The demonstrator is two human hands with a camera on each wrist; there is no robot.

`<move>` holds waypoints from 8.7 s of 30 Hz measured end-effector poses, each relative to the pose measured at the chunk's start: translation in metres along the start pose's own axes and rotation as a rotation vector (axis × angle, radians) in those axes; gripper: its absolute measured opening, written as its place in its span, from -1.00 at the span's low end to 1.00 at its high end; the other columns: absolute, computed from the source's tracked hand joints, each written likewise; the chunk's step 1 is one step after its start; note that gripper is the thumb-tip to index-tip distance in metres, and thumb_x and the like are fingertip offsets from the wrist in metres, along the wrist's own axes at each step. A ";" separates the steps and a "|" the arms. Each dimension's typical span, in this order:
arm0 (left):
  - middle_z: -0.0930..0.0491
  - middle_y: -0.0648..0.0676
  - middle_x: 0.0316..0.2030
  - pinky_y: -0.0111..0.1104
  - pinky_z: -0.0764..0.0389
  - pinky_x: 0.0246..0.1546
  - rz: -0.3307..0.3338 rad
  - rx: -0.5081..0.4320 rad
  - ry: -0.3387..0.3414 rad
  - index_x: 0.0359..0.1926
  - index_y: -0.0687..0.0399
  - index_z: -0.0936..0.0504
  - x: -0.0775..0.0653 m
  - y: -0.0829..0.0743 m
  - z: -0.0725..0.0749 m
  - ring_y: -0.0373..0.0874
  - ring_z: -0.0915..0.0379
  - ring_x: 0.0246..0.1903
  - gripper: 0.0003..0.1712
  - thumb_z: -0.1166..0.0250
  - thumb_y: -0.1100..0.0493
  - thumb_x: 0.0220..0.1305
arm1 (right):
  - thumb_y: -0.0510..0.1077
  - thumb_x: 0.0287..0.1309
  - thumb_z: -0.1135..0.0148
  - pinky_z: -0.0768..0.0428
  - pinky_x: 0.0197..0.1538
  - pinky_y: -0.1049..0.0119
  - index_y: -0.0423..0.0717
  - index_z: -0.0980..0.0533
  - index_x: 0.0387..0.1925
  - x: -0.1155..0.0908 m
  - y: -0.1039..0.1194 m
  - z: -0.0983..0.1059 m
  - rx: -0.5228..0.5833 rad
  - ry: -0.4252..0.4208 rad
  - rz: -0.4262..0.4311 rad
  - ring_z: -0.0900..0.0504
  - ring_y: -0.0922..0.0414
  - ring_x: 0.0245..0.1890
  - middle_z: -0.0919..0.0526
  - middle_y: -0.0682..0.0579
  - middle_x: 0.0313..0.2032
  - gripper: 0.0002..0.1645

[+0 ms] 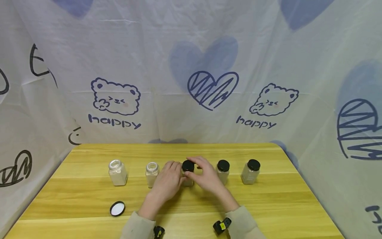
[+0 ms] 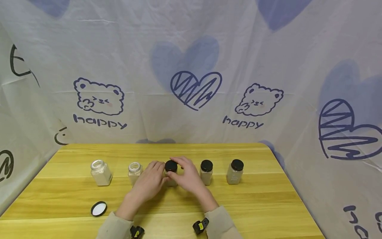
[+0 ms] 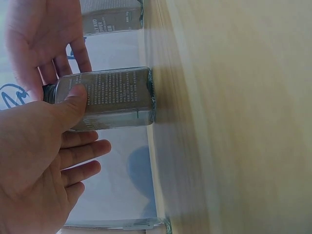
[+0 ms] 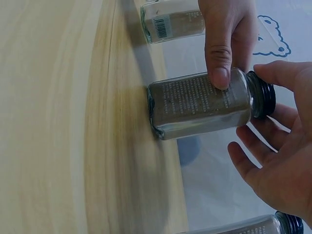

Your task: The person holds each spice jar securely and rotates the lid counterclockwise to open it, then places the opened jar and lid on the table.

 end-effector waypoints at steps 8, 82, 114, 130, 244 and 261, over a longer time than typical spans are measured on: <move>-0.53 0.16 0.03 -0.19 -0.33 0.25 0.008 -0.007 0.014 0.13 0.31 -0.46 0.000 0.001 -0.002 0.04 -0.36 0.11 -0.43 -0.25 -0.03 0.27 | -0.02 0.17 -0.29 -0.45 0.18 -0.05 0.15 -0.30 0.33 -0.001 0.005 -0.004 0.006 0.049 0.035 -0.34 0.03 0.26 -0.40 0.10 0.26 -0.31; -0.54 0.14 -0.05 -0.20 -0.40 0.18 0.010 -0.008 -0.001 0.04 0.28 -0.50 0.001 0.000 0.002 0.03 -0.39 0.05 -0.42 -0.24 -0.12 0.25 | -0.07 0.25 -0.21 -0.45 0.19 0.05 0.18 -0.38 0.26 0.000 0.005 -0.005 -0.024 0.058 -0.002 -0.31 0.07 0.27 -0.39 0.10 0.24 -0.45; -0.54 0.14 -0.04 -0.19 -0.35 0.22 0.004 -0.006 -0.009 0.05 0.29 -0.49 0.001 0.001 -0.003 0.04 -0.37 0.06 -0.43 -0.22 -0.10 0.28 | 0.05 -0.06 -0.48 -0.47 0.14 0.09 0.01 -0.48 0.08 0.000 -0.005 0.010 0.016 -0.094 -0.099 -0.43 0.17 0.07 -0.50 0.18 0.02 -0.37; -0.54 0.14 -0.03 -0.19 -0.36 0.21 0.007 -0.006 -0.003 0.07 0.27 -0.49 0.000 0.002 -0.003 0.04 -0.38 0.06 -0.42 -0.22 -0.13 0.27 | -0.02 0.10 -0.36 -0.49 0.13 0.03 0.18 -0.47 0.16 0.000 0.000 0.004 0.012 -0.035 -0.038 -0.44 0.16 0.13 -0.50 0.17 0.12 -0.44; -0.50 0.16 0.03 -0.18 -0.30 0.28 0.057 -0.078 0.033 0.11 0.23 -0.45 0.001 0.004 -0.003 0.06 -0.32 0.14 -0.39 -0.20 -0.16 0.27 | -0.29 -0.04 -0.43 -0.64 -0.13 0.37 -0.23 -0.51 -0.07 -0.070 -0.013 -0.032 0.269 0.348 -0.178 -0.62 0.04 -0.19 -0.61 -0.07 -0.20 -0.55; -0.51 0.15 0.02 -0.20 -0.33 0.25 0.018 -0.035 0.008 0.10 0.24 -0.46 0.000 -0.001 0.000 0.04 -0.33 0.11 -0.41 -0.18 -0.14 0.29 | 0.25 0.07 -0.29 -0.48 -0.10 0.51 0.16 -0.46 0.16 -0.081 0.038 -0.079 -0.267 0.464 0.234 -0.46 0.33 -0.16 -0.50 0.18 -0.07 -0.37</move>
Point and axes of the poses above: each hand's wrist, its own x-axis towards the middle knuckle, its own z-axis out of the back of the hand, y = z × x, the point moved 10 cm from there along x, towards the middle knuckle
